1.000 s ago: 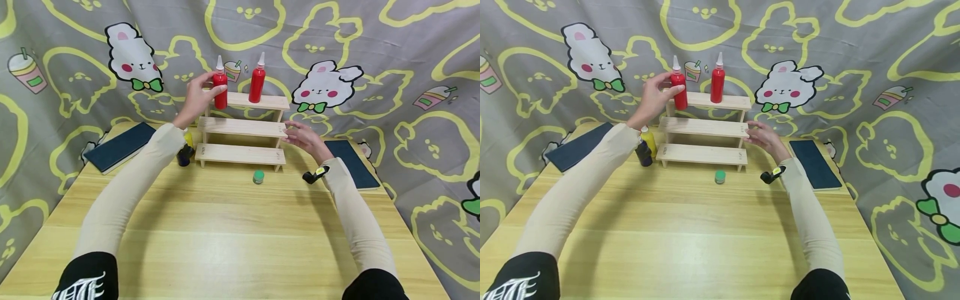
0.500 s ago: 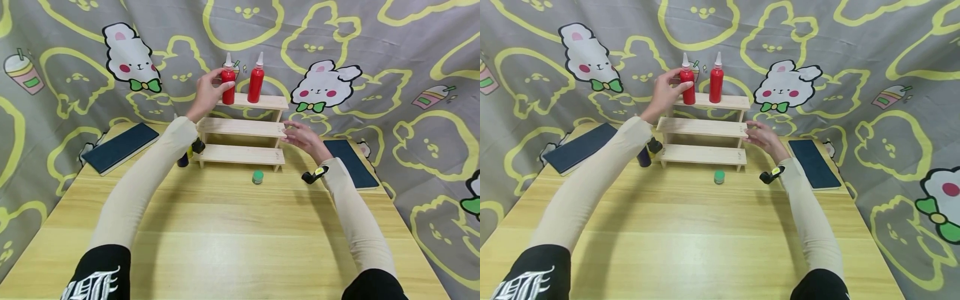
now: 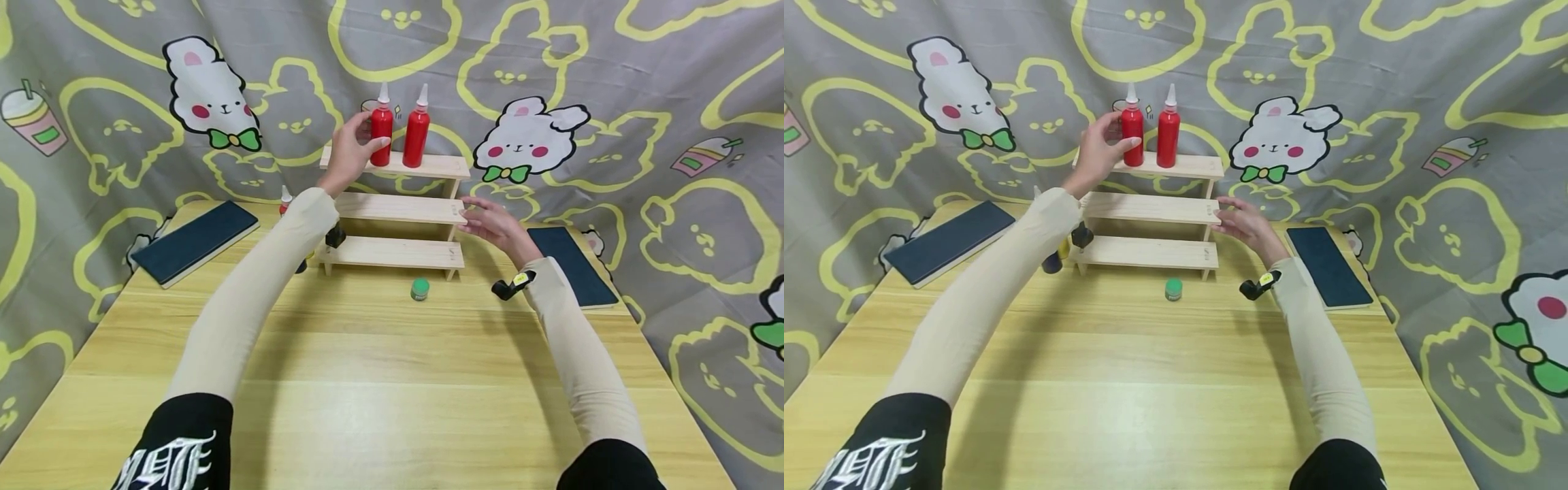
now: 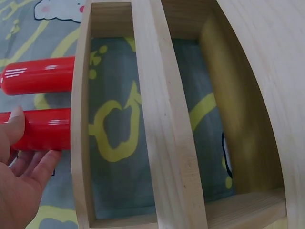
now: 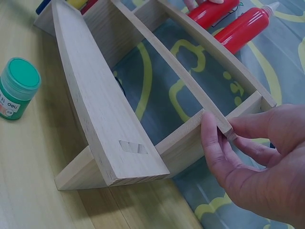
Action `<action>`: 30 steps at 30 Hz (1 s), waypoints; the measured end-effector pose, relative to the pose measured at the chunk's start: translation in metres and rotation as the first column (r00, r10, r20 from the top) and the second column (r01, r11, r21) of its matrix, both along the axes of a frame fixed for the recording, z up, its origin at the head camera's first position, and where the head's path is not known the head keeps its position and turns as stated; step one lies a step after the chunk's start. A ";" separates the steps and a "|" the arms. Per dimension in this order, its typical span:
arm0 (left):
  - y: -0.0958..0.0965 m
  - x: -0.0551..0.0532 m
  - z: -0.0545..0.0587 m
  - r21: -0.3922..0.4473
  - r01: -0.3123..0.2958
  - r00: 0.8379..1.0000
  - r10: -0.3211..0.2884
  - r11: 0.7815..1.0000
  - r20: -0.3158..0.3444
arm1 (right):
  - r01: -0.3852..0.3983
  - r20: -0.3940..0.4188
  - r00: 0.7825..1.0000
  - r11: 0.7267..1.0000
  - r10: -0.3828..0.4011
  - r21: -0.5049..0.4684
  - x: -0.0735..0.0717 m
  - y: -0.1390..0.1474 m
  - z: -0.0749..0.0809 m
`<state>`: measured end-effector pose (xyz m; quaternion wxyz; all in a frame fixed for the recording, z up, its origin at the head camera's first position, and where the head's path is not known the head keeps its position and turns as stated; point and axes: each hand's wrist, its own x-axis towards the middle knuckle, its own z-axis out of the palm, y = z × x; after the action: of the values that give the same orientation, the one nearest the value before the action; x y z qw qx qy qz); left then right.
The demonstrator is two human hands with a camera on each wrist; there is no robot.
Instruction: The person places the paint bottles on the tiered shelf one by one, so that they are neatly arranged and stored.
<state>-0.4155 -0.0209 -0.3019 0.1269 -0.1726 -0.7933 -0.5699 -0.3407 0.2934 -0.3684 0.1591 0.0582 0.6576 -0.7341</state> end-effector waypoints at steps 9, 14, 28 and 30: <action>0.002 -0.001 -0.003 -0.019 -0.002 1.000 0.002 1.000 0.004 | -0.001 -0.005 1.000 1.000 0.001 0.005 -0.001 0.000 0.004; 0.006 -0.002 -0.004 -0.029 0.000 1.000 0.001 1.000 0.024 | 0.006 0.004 1.000 1.000 -0.006 -0.028 -0.002 0.001 0.004; 0.007 -0.003 -0.008 -0.045 0.010 0.999 -0.008 0.999 0.050 | 0.003 -0.024 1.000 1.000 -0.002 0.022 -0.001 -0.003 0.000; 0.007 -0.003 -0.010 -0.045 0.014 0.999 -0.012 0.999 0.048 | 0.001 -0.032 0.999 0.998 0.001 0.055 0.000 -0.004 -0.001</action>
<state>-0.4188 -0.0136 -0.3115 0.1001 -0.1667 -0.8078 -0.5565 -0.3407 0.2895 -0.3690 0.1468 0.0509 0.6800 -0.7165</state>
